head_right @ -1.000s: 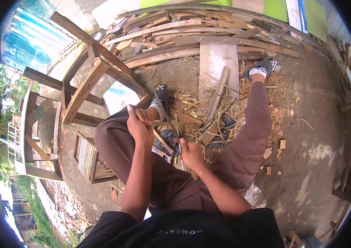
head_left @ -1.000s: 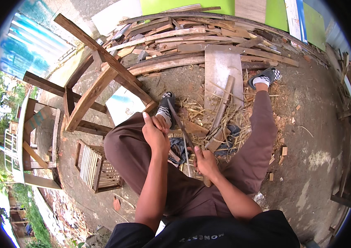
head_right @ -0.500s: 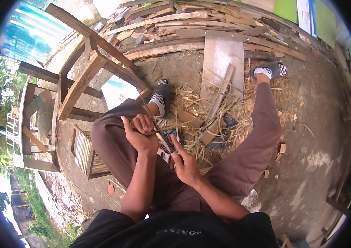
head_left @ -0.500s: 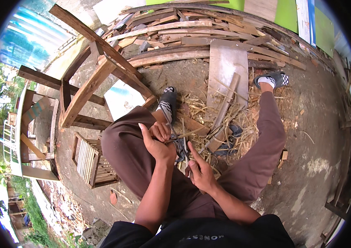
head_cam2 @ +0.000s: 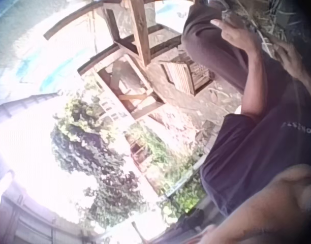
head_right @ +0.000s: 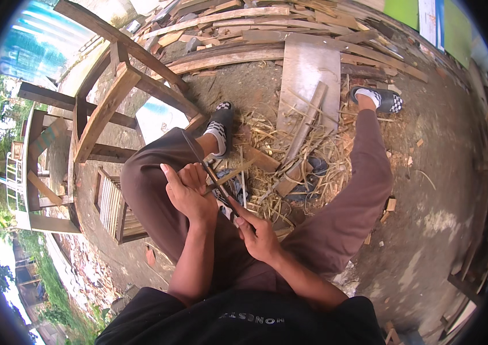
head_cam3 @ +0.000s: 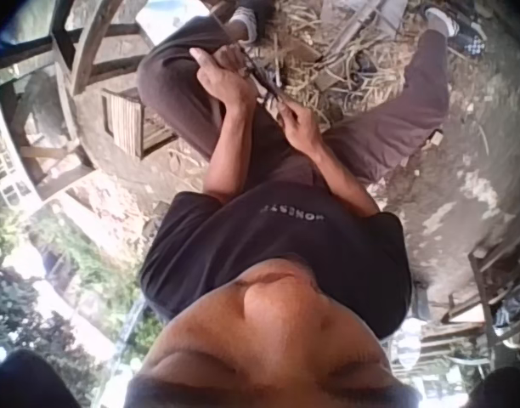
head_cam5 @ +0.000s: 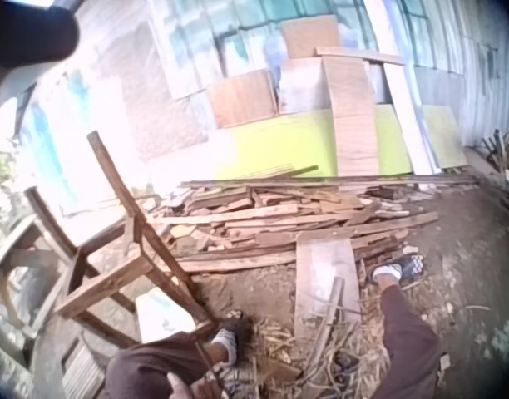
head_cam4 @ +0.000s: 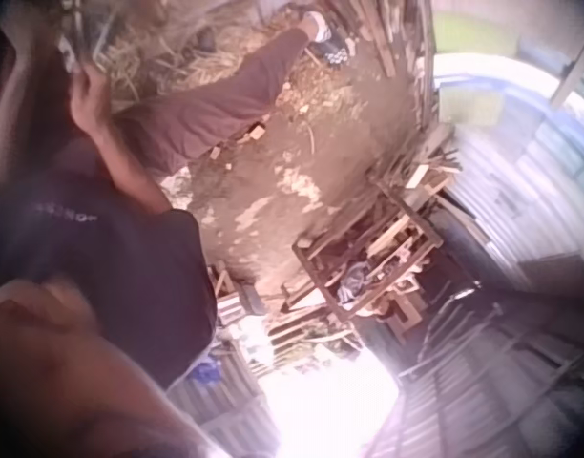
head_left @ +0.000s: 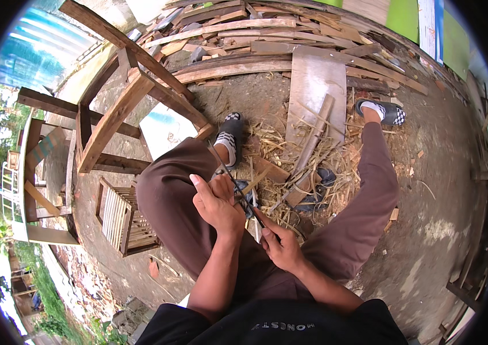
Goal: The person sits on the ground and uses a machete to shave thin strips from a small wooden stick. The person repeatedly draws the blade along the stick to produce wood shavings, which accumulate on the floor.
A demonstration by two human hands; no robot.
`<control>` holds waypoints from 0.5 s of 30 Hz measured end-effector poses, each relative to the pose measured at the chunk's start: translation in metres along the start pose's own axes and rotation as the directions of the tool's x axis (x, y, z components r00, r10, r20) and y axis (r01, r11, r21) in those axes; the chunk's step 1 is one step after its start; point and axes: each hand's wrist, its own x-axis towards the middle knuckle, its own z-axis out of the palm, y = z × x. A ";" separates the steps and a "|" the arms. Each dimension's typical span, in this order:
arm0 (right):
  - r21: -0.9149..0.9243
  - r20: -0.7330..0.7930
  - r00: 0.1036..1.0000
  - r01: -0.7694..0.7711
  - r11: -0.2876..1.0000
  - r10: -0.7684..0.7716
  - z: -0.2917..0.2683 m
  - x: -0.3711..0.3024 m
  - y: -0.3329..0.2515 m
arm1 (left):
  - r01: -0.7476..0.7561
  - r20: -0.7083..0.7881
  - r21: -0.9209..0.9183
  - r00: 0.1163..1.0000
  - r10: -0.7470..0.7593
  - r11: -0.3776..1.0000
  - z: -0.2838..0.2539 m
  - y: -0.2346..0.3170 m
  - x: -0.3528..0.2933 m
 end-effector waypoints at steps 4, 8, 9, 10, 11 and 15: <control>-0.016 0.013 1.000 -0.002 1.000 0.002 -0.003 0.003 0.005 | 0.044 -0.025 0.042 0.999 -0.043 0.998 0.002 0.000 0.004; -0.012 0.019 1.000 -0.008 1.000 0.008 -0.002 0.008 0.006 | 0.076 -0.030 0.030 0.997 -0.075 0.997 0.000 -0.008 0.009; -0.001 0.029 0.999 -0.027 1.000 0.027 -0.004 0.009 -0.001 | 0.076 -0.024 0.029 0.997 -0.075 0.997 0.000 -0.009 0.009; 0.010 0.040 0.998 -0.046 0.999 0.046 -0.006 0.010 -0.004 | 0.076 -0.020 0.027 0.997 -0.075 0.997 0.000 -0.009 0.009; -0.016 0.023 0.999 -0.030 0.999 0.031 -0.007 0.010 -0.001 | 0.058 0.000 0.026 0.998 -0.058 0.998 0.000 -0.010 0.008; -0.180 0.012 1.000 0.025 0.983 -0.023 -0.021 0.016 0.026 | 0.010 0.036 0.008 0.999 -0.011 1.000 0.000 -0.010 0.004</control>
